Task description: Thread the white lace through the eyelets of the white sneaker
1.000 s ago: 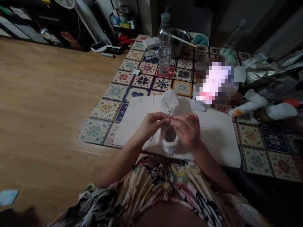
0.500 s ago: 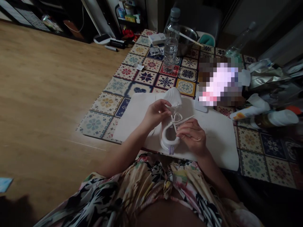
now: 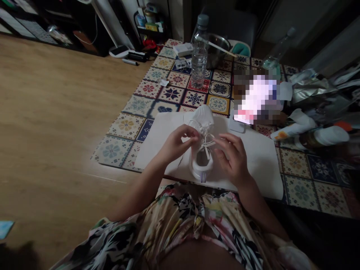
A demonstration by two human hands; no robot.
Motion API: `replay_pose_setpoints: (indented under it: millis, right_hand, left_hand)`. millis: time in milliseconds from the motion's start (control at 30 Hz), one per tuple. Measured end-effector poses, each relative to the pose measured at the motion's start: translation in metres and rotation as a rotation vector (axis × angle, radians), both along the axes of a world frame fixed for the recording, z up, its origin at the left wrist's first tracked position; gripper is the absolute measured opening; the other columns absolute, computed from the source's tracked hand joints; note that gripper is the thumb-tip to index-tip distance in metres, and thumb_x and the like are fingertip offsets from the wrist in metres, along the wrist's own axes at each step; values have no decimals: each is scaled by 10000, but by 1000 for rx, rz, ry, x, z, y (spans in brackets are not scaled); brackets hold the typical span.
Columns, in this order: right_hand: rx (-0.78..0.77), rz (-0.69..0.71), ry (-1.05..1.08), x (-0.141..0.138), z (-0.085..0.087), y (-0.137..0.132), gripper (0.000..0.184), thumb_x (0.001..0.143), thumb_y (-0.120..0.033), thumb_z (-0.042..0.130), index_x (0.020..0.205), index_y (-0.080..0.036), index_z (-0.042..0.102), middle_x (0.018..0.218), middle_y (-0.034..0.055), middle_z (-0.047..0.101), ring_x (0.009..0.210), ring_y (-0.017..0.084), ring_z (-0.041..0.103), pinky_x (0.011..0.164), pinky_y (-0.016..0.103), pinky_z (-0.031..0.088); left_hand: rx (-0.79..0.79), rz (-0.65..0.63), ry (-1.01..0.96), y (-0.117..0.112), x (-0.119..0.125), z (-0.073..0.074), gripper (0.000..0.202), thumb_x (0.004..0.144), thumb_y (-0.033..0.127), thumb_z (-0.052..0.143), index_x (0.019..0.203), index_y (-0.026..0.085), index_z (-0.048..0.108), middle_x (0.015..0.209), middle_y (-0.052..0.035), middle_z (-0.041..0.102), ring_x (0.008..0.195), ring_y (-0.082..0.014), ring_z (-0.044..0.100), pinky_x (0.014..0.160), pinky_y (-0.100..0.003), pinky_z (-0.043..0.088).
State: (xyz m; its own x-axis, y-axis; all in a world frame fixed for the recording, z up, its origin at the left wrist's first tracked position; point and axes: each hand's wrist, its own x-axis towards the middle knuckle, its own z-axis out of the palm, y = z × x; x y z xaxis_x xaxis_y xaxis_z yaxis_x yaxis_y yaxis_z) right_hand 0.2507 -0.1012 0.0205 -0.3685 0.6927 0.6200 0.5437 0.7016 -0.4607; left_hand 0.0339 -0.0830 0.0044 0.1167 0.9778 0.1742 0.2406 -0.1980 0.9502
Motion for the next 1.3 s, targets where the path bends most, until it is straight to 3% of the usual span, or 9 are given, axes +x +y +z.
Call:
replay_pose_setpoints:
  millis: [100,200,267,367,467,533,700,967,1300]
  right_hand:
    - [6,-84,-159,-5,-1,5,125,947,-275,588,1031,-264,680,1152,74,673,1032,261,565,905,462,418]
    - [-18,-57,-125,-9,6,1,107,952,-253,581,880,-249,660,1013,48,710,1000,249,556,890,458,396]
    - [-104,113,-16,-8,19,-8,150,976,-237,536,859,-249,629,924,25,712,937,212,579,876,432,418]
    - [-320,629,148,4,42,-24,215,1003,-333,492,836,-264,608,811,-10,701,792,161,633,821,386,490]
    - [-496,819,366,18,48,-28,268,974,-416,544,757,-278,621,695,-25,682,674,147,640,695,336,523]
    - [-545,787,479,22,40,-20,341,978,-494,502,755,-276,638,719,-12,687,648,144,638,637,316,524]
    - [-372,142,239,7,9,9,123,951,-272,555,904,-244,665,900,37,687,900,190,639,822,356,523]
    - [-165,77,-72,-13,-8,14,165,861,-131,588,963,-235,665,1055,69,673,1029,244,615,951,445,473]
    - [-653,156,601,-12,-23,23,135,866,-337,633,804,-216,636,877,28,692,811,156,640,750,293,523]
  left_hand:
    - [46,-167,86,-9,0,7,234,784,321,736,945,168,660,904,-44,652,838,-159,582,794,-292,454]
    - [77,-155,137,-13,4,8,226,788,288,731,959,168,645,906,-44,638,834,-160,571,800,-299,458]
    - [83,-132,146,-14,6,6,168,809,267,698,930,166,641,909,-49,626,846,-164,572,809,-306,457]
    - [74,-128,130,-15,7,4,151,822,279,684,917,168,646,910,-51,616,838,-166,568,808,-309,457]
    - [63,-120,118,-15,7,4,177,815,302,704,918,169,650,902,-49,609,835,-167,563,805,-309,454]
    - [59,-119,113,-15,8,4,162,816,291,703,910,172,645,901,-47,608,844,-168,564,807,-307,454]
    - [72,-169,97,-14,10,2,111,829,265,686,835,178,617,906,-36,593,844,-159,563,801,-297,461]
    - [76,-274,-30,-11,6,1,198,878,374,663,831,182,653,967,-68,602,953,-184,577,911,-331,459]
    - [-124,-343,-186,-11,-1,2,420,818,602,655,764,185,662,998,-90,622,991,-221,577,954,-382,454]
